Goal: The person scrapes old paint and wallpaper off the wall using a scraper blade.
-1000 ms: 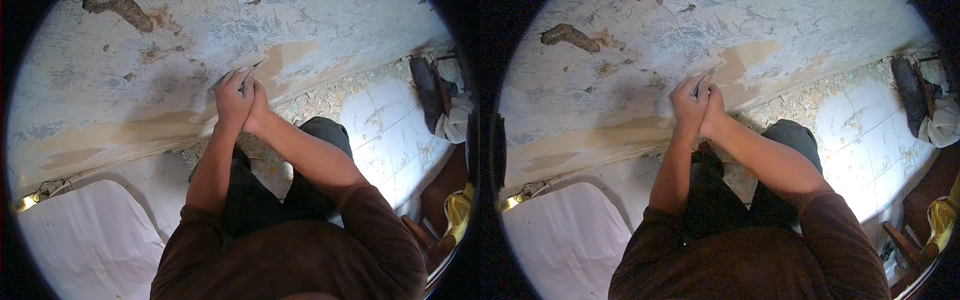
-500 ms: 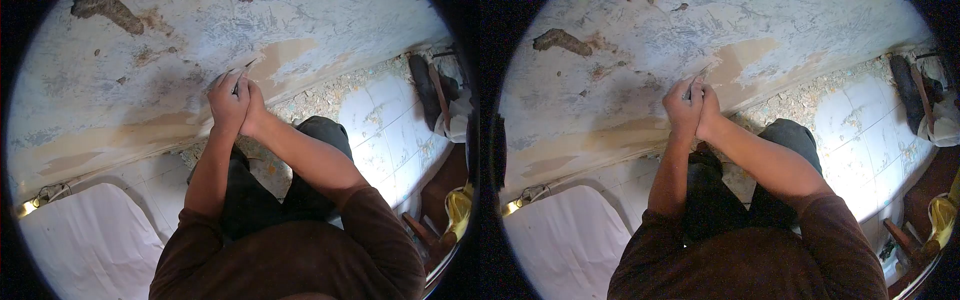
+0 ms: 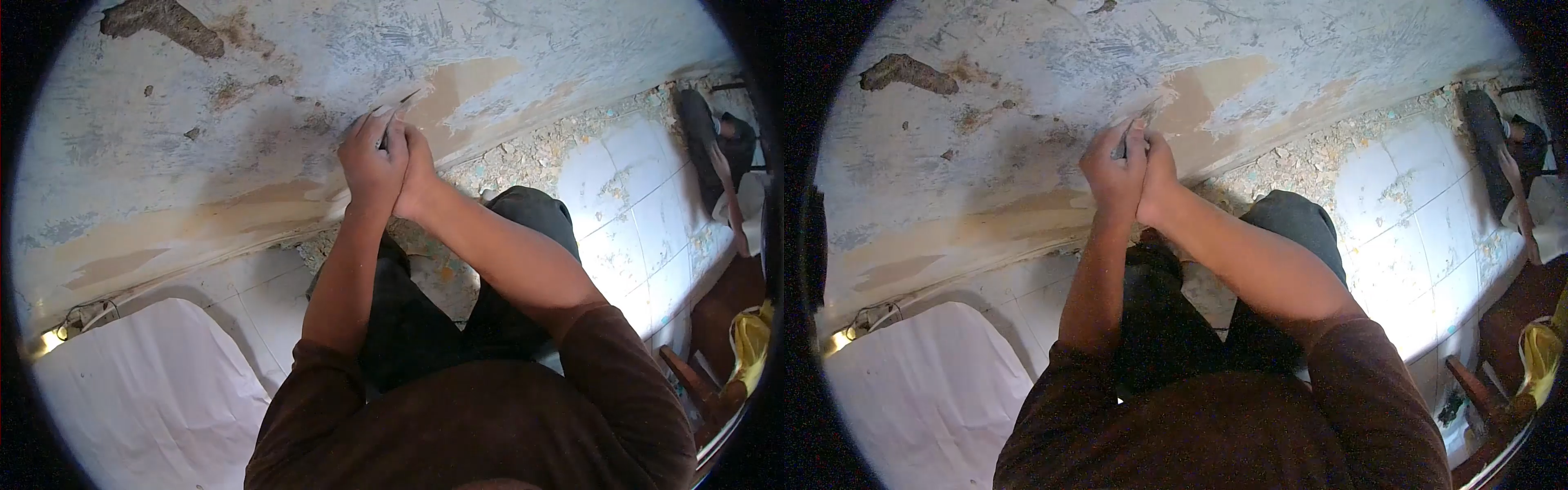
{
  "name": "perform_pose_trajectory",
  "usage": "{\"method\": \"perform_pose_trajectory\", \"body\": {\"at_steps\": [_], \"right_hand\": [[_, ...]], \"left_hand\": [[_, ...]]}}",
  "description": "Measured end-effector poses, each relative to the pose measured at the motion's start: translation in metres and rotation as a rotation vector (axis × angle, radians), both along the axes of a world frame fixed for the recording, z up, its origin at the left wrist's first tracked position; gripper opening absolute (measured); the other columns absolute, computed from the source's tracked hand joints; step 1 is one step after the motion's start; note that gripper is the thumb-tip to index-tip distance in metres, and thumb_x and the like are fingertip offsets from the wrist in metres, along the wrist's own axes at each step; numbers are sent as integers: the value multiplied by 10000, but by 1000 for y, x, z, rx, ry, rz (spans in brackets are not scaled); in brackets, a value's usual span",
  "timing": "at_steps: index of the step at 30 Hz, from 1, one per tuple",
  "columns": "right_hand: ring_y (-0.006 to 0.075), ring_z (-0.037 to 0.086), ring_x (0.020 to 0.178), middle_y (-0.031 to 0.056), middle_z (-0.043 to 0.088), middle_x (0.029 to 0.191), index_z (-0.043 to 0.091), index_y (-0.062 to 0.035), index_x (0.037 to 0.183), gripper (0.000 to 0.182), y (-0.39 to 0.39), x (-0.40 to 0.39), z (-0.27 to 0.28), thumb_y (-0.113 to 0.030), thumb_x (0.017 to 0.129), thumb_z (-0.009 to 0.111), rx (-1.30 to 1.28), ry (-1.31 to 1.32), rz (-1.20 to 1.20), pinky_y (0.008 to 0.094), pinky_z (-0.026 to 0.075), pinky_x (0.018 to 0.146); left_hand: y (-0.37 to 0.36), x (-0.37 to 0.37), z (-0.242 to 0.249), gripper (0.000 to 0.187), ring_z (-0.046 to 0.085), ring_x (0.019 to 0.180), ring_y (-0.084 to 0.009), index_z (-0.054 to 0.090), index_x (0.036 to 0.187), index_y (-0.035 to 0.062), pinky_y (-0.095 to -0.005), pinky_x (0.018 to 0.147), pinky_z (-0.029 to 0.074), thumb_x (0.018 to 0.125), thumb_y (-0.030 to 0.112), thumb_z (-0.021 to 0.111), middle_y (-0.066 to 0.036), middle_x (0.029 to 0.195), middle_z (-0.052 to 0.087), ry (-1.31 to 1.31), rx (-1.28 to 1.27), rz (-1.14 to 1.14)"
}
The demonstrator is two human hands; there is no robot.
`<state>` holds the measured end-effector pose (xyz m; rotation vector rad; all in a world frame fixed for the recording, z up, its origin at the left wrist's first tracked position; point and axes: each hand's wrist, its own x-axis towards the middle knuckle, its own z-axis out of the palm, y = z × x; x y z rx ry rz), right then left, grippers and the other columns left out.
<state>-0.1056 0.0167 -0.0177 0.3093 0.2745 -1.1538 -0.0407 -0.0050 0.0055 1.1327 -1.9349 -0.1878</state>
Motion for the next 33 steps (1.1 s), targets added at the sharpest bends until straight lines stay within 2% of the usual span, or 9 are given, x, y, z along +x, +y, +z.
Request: {"method": "perform_pose_trajectory", "body": {"at_steps": [7,10,12,13,15,18,21,25,33], "right_hand": [[266,627,869,102,630,942,577,-116,994,370,-3,6,-16,-439,993,398,-47,-125,-11,420,517,785],[270,626,871,104,631,950,576,-112,991,383,-9,17,-32,-454,983,405,-36,-24,-107,430,515,791],[260,610,917,110,627,933,601,-124,1012,352,-1,12,-39,-414,973,405,-169,386,-138,428,508,813],[260,610,917,110,627,933,601,-124,1012,352,-1,7,-28,-414,973,405,-172,383,-132,428,508,813],[241,629,902,83,635,961,586,-131,1011,342,1,-5,-11,-416,998,400,-108,-133,-5,401,517,806],[284,625,890,111,633,962,583,-107,1017,388,-3,7,-18,-450,979,406,-85,-35,-59,455,507,825],[247,632,926,95,636,974,586,-130,1025,352,-2,1,-15,-426,990,399,-1,38,8,406,516,831],[249,631,934,94,642,990,588,-131,1031,363,-2,-2,-20,-434,984,393,-156,-163,-14,418,510,848],[298,608,956,130,634,1023,572,-102,1061,416,-1,1,-11,-455,969,372,38,-193,-24,457,495,856]], "left_hand": [[1,-4,3,117,667,797,-360,698,925,17,-408,703,533,868,109,652,-157,879,692,-29,3,-39],[1,-3,2,119,664,800,-356,698,927,18,-410,702,529,875,115,652,-154,873,690,-7,-19,-19],[-3,-5,1,112,671,819,-349,700,932,26,-408,705,531,873,108,652,-159,886,693,-18,22,-54],[-4,-5,1,112,671,819,-349,700,932,26,-408,705,531,873,108,652,-159,886,693,-21,20,-48],[-3,-5,0,139,703,786,-305,728,932,12,-367,730,532,869,131,693,-162,853,713,-7,92,-26],[2,0,-3,145,702,797,-309,727,935,12,-368,743,531,873,139,694,-163,855,713,-1,-8,13],[-1,-4,-5,130,662,817,-371,700,948,28,-412,715,529,849,102,660,-175,902,689,7,29,-6],[-6,-5,-5,128,668,817,-372,699,939,22,-416,718,532,846,100,657,-175,898,692,-12,79,-56],[-5,-7,-3,141,664,800,-384,704,959,31,-425,731,534,845,93,647,-165,908,696,-18,122,-31]]}}
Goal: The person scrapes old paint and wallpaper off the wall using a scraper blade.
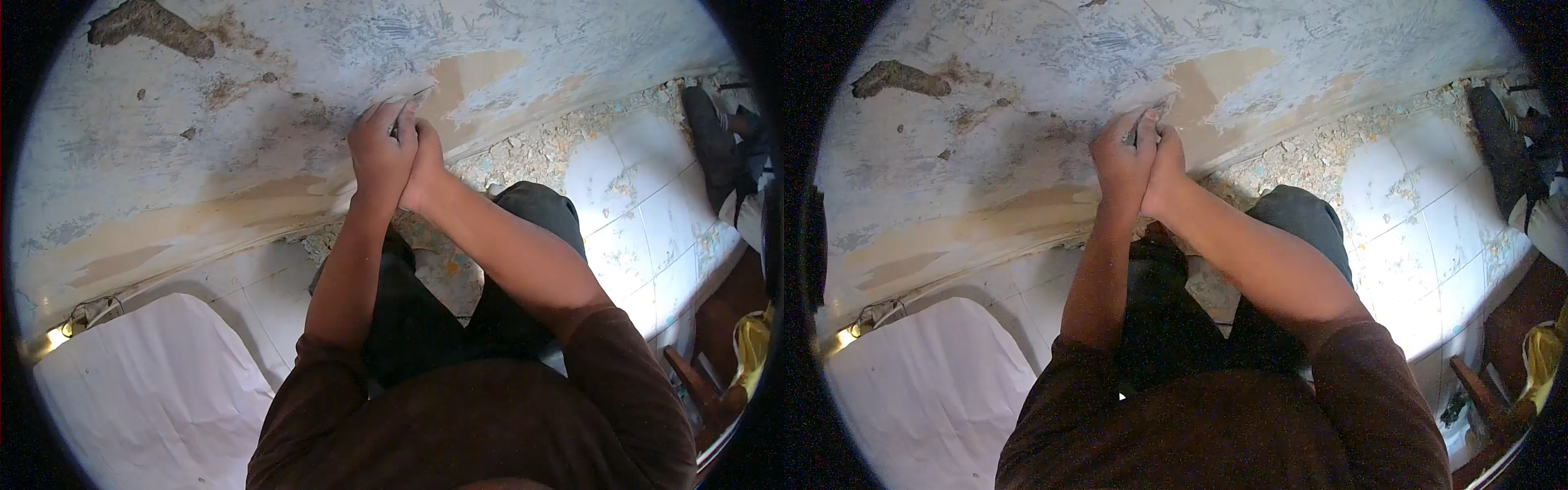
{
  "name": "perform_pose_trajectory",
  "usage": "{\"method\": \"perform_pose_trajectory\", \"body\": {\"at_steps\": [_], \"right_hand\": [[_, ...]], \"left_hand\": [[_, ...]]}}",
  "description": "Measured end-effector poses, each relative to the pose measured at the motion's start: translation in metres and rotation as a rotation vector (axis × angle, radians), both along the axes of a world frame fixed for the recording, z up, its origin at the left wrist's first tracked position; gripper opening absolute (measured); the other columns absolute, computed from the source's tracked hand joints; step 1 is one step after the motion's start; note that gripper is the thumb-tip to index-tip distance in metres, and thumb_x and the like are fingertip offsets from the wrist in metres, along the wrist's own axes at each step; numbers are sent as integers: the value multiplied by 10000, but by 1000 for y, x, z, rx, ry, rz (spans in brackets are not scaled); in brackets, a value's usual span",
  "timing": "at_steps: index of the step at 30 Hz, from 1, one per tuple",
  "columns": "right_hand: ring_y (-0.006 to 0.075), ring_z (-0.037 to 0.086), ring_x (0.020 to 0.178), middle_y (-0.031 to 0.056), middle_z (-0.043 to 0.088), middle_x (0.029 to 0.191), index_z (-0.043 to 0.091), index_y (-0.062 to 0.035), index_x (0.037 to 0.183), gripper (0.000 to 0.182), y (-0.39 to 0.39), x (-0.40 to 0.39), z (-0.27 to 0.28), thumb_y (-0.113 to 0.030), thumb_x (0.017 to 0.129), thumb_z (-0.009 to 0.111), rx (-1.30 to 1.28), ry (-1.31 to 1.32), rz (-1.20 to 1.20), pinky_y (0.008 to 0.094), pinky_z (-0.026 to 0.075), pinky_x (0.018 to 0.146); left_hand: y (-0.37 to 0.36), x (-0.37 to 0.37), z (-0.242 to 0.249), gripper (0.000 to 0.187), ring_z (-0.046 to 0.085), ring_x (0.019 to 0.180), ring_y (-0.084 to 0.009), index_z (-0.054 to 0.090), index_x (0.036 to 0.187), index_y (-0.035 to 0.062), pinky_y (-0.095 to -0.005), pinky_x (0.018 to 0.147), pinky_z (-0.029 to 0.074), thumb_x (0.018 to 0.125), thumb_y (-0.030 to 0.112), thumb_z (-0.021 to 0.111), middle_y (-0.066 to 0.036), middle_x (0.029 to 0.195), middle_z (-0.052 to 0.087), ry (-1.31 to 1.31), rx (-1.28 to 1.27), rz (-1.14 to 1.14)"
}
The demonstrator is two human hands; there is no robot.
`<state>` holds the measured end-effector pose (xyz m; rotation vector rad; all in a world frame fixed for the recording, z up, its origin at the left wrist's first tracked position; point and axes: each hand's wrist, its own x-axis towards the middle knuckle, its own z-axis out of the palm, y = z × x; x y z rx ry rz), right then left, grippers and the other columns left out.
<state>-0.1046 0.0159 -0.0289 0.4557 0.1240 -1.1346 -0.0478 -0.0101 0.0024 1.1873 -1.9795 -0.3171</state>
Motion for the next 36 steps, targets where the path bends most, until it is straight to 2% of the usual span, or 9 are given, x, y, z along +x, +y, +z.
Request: {"method": "perform_pose_trajectory", "body": {"at_steps": [6,10,12,16,19,21,28,33,36], "right_hand": [[300,609,949,127,633,1024,571,-100,1064,420,-4,14,-10,-453,970,365,66,170,-28,471,493,850],[294,609,953,124,631,1019,571,-102,1053,405,-4,8,-13,-445,977,369,-113,2,-12,469,493,853],[286,609,953,118,632,1002,576,-103,1037,398,0,13,-9,-445,980,380,-6,155,-27,461,491,860],[283,610,959,116,634,994,581,-107,1035,400,5,18,-7,-456,978,393,59,93,0,453,489,867],[284,611,960,115,636,995,582,-110,1040,398,4,20,-7,-451,977,388,27,69,4,450,489,866],[285,612,961,114,637,995,583,-111,1043,396,3,14,-11,-448,977,384,6,66,-1,448,489,865],[260,627,952,96,645,1010,591,-130,1037,374,4,0,5,-433,985,379,-3,141,108,439,504,860],[282,621,966,107,645,1020,595,-117,1040,394,3,18,-15,-424,981,354,36,201,12,453,495,881],[290,621,965,113,647,1032,597,-112,1050,405,1,2,-9,-427,975,354,-2,87,69,458,492,890]], "left_hand": [[7,6,-3,136,665,834,-376,710,945,37,-421,746,535,863,123,644,-161,903,699,17,-62,42],[4,6,1,141,666,846,-375,710,948,35,-423,759,536,870,131,640,-165,907,699,-44,37,24],[10,9,2,139,666,842,-379,710,946,36,-427,761,535,864,125,643,-162,912,700,-49,-25,29],[7,11,-7,138,668,839,-376,712,945,36,-429,765,534,860,123,647,-160,919,702,-41,-26,54],[1,9,-7,144,668,838,-377,710,953,34,-430,765,535,857,123,649,-157,927,703,-18,42,19],[5,13,-10,157,690,795,-329,714,924,2,-374,725,529,879,147,673,-171,867,703,-46,-119,22],[4,13,-6,149,671,850,-375,706,962,17,-419,756,536,871,116,641,-171,940,700,-46,8,47],[13,16,-4,157,671,855,-376,703,976,16,-417,753,538,876,117,637,-179,948,697,-2,19,58],[3,12,-8,161,673,856,-376,701,981,15,-419,753,538,875,117,636,-181,949,699,-77,0,21]]}}
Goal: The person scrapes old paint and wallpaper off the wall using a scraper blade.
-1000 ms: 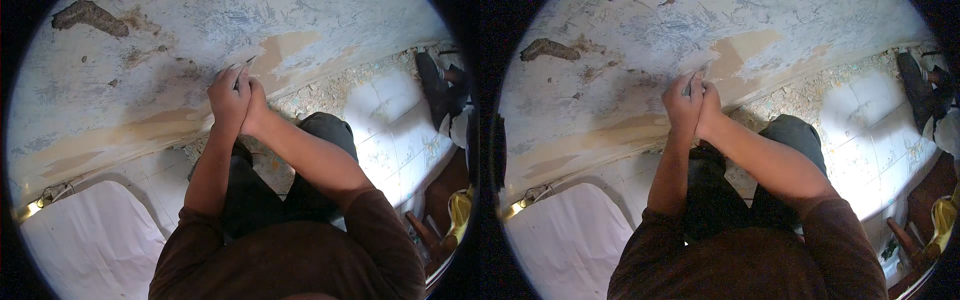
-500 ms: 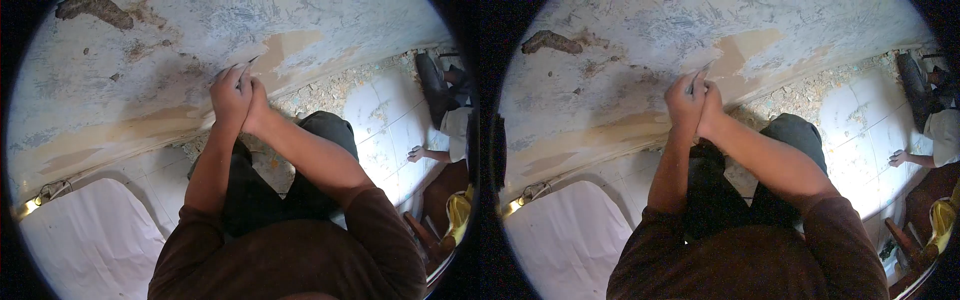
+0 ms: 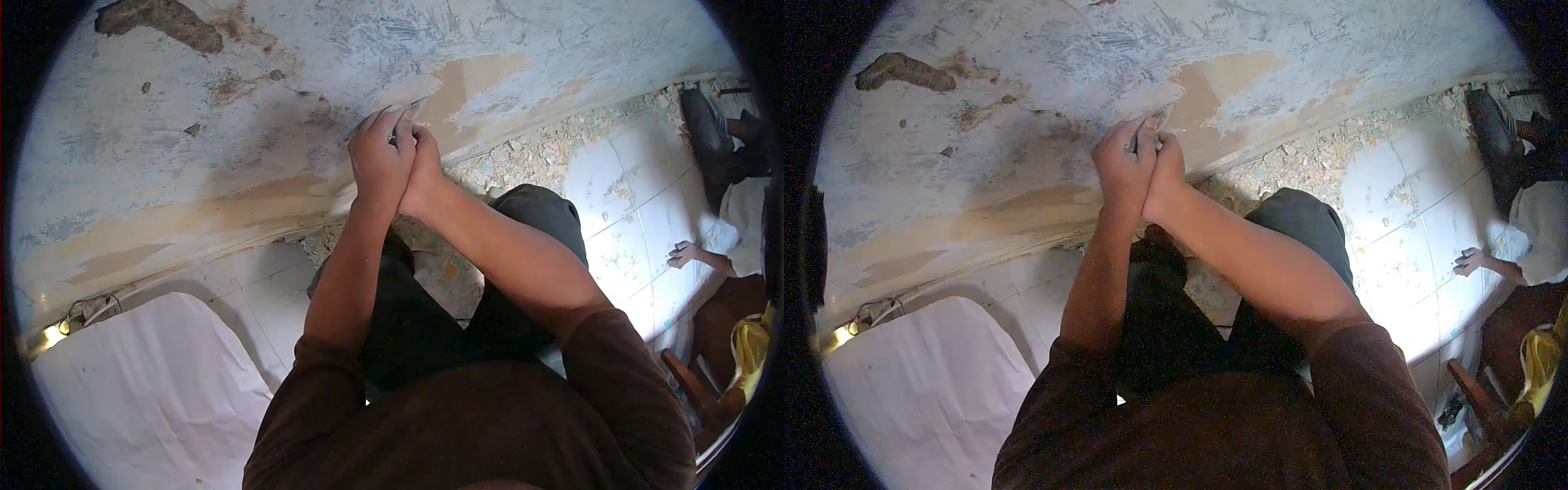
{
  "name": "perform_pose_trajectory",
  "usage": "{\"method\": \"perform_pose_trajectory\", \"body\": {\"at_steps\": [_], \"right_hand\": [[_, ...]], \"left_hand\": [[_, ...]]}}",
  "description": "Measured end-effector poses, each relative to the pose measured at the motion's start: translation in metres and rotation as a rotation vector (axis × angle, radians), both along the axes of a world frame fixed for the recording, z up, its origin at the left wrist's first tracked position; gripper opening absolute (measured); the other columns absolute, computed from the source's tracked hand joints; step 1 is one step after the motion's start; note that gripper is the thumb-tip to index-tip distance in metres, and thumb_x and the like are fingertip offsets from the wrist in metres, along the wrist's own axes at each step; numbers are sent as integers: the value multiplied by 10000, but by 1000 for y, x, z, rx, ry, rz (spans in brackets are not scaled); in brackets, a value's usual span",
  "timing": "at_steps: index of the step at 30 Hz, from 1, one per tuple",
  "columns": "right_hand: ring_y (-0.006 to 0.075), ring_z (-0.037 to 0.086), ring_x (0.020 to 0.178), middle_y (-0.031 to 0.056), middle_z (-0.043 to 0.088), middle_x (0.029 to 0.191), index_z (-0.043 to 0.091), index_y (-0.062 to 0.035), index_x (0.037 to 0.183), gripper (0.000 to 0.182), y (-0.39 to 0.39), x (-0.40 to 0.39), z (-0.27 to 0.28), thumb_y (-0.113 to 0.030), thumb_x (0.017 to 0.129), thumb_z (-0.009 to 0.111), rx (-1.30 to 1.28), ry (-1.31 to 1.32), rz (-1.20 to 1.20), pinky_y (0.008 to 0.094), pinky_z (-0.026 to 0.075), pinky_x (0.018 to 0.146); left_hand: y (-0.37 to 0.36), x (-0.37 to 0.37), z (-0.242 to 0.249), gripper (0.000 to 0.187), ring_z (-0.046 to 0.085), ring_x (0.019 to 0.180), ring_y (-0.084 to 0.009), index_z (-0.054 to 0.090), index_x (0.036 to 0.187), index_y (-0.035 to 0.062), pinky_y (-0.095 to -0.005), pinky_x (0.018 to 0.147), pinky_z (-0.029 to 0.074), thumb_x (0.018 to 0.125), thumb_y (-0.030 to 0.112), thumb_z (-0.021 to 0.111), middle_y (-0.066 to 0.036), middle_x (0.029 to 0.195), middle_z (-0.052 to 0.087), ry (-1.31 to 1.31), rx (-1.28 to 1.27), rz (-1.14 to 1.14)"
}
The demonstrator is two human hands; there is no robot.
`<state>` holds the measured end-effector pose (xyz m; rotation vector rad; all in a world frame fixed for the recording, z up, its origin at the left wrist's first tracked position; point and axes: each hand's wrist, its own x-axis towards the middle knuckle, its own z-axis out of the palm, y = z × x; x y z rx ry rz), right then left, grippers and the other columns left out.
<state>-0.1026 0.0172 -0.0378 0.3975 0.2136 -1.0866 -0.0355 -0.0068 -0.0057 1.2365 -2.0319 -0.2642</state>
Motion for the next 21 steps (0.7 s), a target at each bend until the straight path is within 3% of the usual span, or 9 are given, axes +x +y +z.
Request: {"method": "perform_pose_trajectory", "body": {"at_steps": [4,6,7,9,10,12,19,21], "right_hand": [[281,614,973,116,641,1003,602,-115,1047,371,-6,11,-29,-406,982,380,-64,265,-15,448,500,865],[276,609,978,118,637,984,605,-118,1045,349,-5,18,-44,-392,987,397,-89,415,-32,441,505,849],[276,609,978,118,637,984,605,-118,1045,349,-2,15,-32,-392,987,397,-80,403,-33,441,505,849],[286,620,973,115,648,1045,597,-109,1057,408,-3,3,-12,-437,967,374,-3,59,33,453,491,894],[286,620,973,115,648,1045,597,-109,1057,408,-2,8,-17,-437,967,374,-2,60,37,453,491,894],[288,609,990,119,645,1018,607,-117,1061,352,-3,14,-26,-374,1000,375,-42,315,-21,447,502,860],[293,610,980,132,624,1068,551,-98,1129,423,-5,22,-13,-453,985,373,44,105,-74,473,487,873],[290,613,987,122,648,1008,608,-111,1061,371,1,23,-22,-375,1001,355,265,131,27,439,503,860]], "left_hand": [[8,3,2,156,669,844,-381,698,972,14,-426,744,536,876,120,635,-184,940,696,21,-41,-2],[11,5,2,139,676,780,-362,711,923,-8,-396,730,527,868,115,679,-188,855,698,88,-9,46],[9,5,0,139,676,780,-362,711,923,-8,-396,730,527,868,115,679,-188,855,698,77,-1,45],[-1,2,-5,139,682,776,-344,715,924,0,-397,721,527,869,125,683,-178,845,700,49,-25,13],[2,5,-4,139,682,776,-344,715,924,0,-397,721,527,869,125,683,-178,845,700,50,-25,16],[7,8,-3,146,689,766,-325,713,924,-3,-390,716,528,871,131,686,-170,832,701,28,-34,25],[6,9,-2,151,701,762,-312,716,932,-3,-370,718,530,875,133,686,-170,840,708,46,-21,57],[12,11,-1,154,703,770,-313,719,936,-3,-366,718,530,876,136,688,-171,844,710,43,-82,58]]}}
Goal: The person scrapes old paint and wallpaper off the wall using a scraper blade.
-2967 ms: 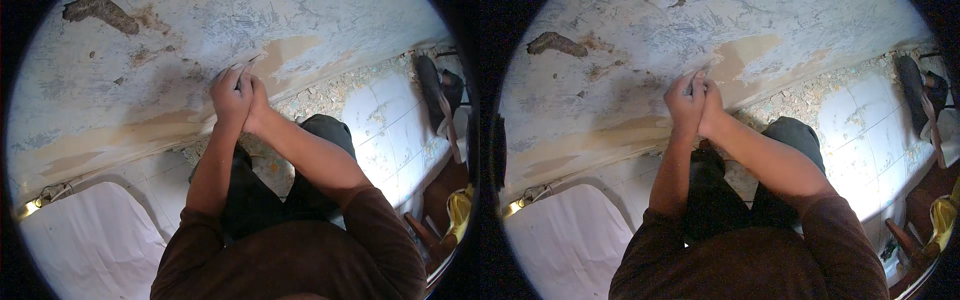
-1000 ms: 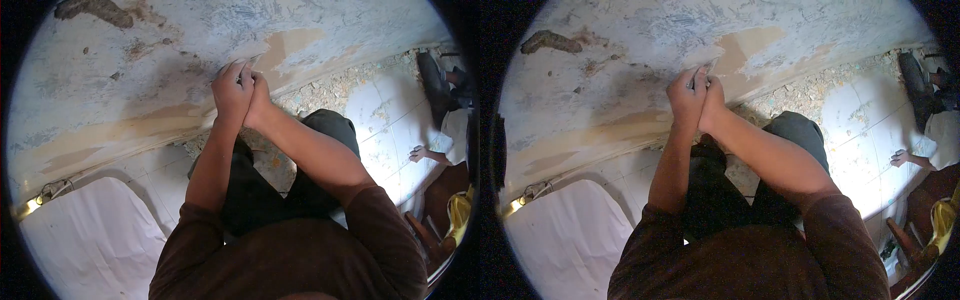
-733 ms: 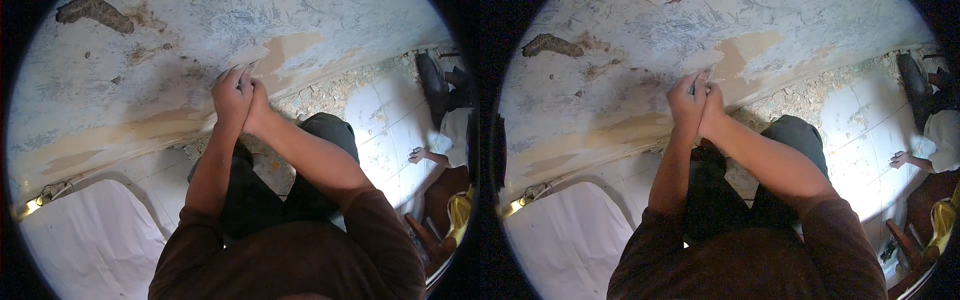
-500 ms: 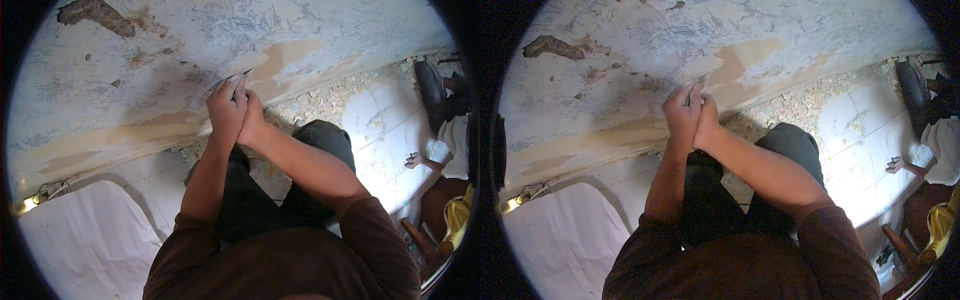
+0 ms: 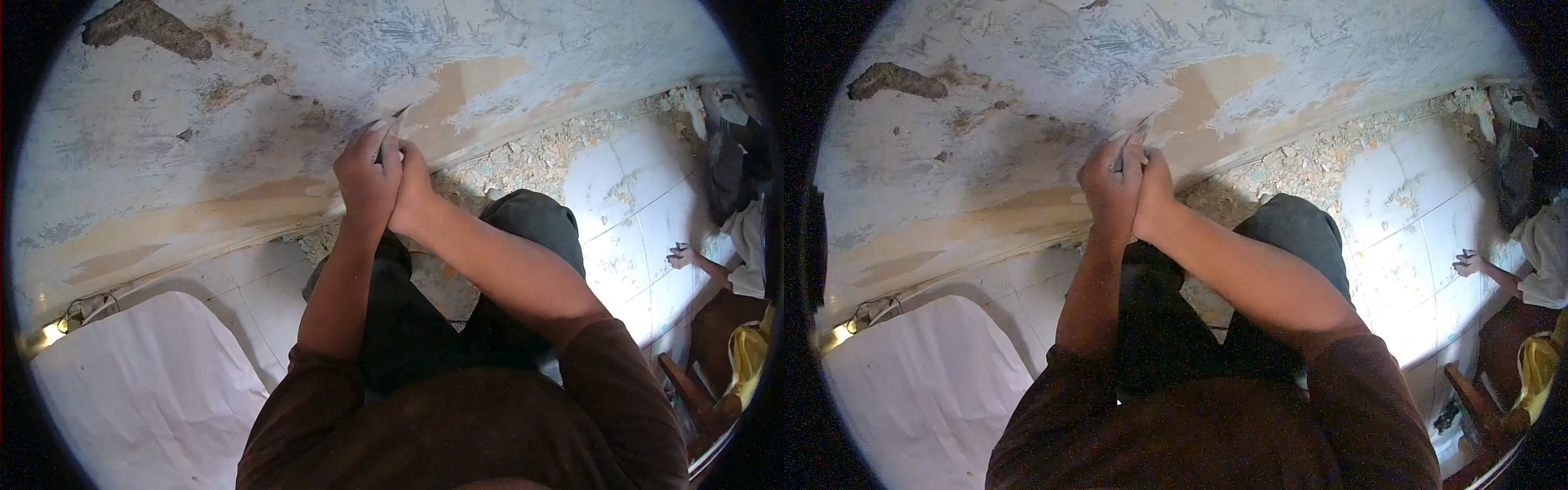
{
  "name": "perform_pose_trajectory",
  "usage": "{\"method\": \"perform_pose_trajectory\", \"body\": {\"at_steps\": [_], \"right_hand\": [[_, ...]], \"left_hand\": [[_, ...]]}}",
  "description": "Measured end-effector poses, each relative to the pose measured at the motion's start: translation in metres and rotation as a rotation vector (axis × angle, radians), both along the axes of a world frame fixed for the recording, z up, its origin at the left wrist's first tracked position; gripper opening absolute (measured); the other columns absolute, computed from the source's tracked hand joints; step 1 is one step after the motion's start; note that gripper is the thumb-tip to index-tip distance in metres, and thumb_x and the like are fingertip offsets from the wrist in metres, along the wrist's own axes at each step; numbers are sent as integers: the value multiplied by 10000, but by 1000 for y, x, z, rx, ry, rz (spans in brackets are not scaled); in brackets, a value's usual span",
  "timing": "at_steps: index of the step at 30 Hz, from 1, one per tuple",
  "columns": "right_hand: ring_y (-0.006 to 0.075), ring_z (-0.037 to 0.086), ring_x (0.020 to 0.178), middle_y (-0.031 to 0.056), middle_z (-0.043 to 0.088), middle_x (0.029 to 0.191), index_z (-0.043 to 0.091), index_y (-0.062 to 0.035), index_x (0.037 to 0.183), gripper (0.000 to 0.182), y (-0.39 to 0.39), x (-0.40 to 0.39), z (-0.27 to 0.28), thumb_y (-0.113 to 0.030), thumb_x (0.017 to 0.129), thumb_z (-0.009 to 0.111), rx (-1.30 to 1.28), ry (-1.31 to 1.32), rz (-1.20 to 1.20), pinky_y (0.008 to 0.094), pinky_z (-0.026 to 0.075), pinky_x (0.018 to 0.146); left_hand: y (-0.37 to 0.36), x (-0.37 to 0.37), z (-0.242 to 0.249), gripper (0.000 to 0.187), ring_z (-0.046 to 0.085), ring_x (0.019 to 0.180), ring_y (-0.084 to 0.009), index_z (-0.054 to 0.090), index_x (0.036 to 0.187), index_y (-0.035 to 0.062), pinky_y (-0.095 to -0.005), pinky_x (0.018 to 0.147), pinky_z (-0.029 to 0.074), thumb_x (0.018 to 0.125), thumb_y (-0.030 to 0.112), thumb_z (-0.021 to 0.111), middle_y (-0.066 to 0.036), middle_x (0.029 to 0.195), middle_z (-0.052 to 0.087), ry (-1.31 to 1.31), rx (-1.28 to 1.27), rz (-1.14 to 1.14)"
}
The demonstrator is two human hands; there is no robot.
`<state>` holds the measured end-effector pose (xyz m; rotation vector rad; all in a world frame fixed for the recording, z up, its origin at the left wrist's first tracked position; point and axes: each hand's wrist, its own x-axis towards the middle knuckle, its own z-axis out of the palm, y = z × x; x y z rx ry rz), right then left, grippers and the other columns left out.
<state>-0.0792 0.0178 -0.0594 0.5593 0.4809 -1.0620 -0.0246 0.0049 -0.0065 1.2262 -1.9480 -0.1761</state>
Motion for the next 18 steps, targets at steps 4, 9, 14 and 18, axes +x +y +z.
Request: {"method": "perform_pose_trajectory", "body": {"at_steps": [4,9,14,18], "right_hand": [[288,617,985,121,646,1046,595,-101,1055,421,3,-14,30,-449,958,379,-103,71,-11,455,487,899],[282,617,986,112,645,1058,591,-109,1078,424,1,-1,16,-452,968,369,-155,105,-45,449,488,901],[278,623,1000,108,649,1062,595,-107,1083,410,2,-15,26,-428,979,363,-197,-37,-2,450,490,902],[300,613,978,144,635,1031,571,-92,1075,426,5,-6,17,-457,985,371,-212,-42,-33,453,492,869]], "left_hand": [[-5,-4,-4,158,703,770,-315,719,943,-4,-367,716,531,875,135,688,-180,856,712,-14,11,-14],[-1,-2,-2,161,698,792,-326,722,957,0,-369,736,529,878,135,683,-185,878,712,58,45,-6],[-3,-5,4,150,697,805,-328,720,959,4,-370,743,526,881,121,669,-179,886,711,-42,81,-13],[0,-3,1,137,661,808,-379,692,940,4,-421,711,529,859,106,651,-177,897,694,77,64,-44]]}}
